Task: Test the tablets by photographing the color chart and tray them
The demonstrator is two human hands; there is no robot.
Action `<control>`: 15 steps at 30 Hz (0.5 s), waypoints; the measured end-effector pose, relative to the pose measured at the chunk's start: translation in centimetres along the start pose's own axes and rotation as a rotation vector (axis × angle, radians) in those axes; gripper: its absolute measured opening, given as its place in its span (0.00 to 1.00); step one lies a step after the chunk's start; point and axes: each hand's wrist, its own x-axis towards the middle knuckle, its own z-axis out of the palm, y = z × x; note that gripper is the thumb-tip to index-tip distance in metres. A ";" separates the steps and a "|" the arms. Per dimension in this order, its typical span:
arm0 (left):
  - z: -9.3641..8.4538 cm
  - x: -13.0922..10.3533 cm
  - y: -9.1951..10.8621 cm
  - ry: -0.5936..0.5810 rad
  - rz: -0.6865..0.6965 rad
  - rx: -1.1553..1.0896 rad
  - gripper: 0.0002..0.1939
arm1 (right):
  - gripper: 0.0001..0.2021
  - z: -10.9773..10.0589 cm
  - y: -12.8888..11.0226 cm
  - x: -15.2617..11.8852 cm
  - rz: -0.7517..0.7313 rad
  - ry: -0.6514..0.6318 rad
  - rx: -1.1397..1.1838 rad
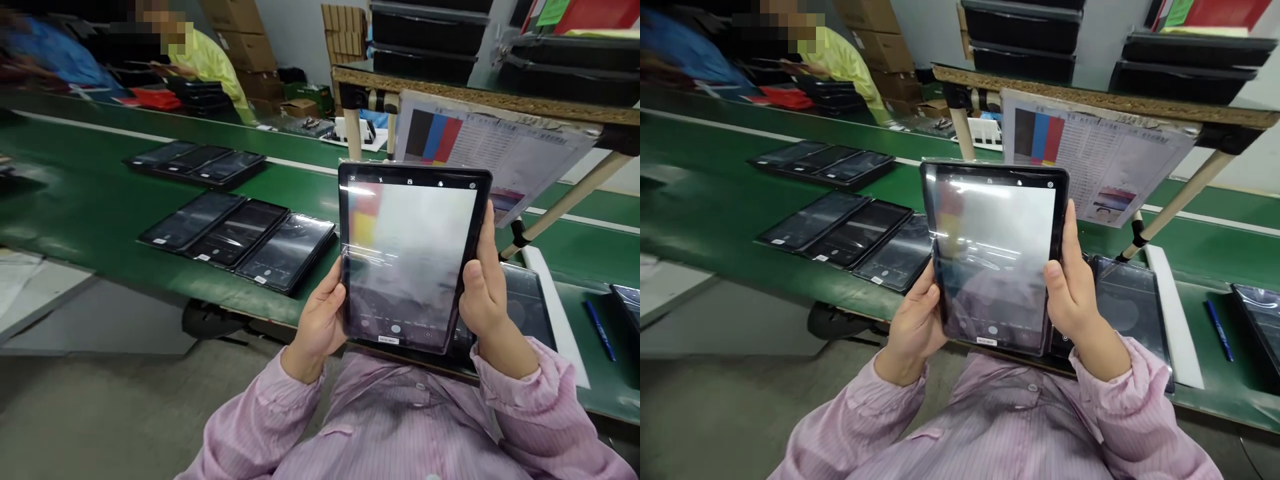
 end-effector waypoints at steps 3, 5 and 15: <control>-0.4 -0.1 1.2 0.046 0.010 0.042 0.24 | 0.39 0.9 1.6 -0.3 0.006 -0.063 0.017; -1.0 0.2 2.6 0.066 -0.038 0.086 0.24 | 0.39 0.8 2.8 -0.5 0.044 -0.126 0.097; -6.9 7.4 3.2 0.289 -0.243 0.596 0.23 | 0.27 -6.3 10.4 2.4 0.550 -0.395 -0.827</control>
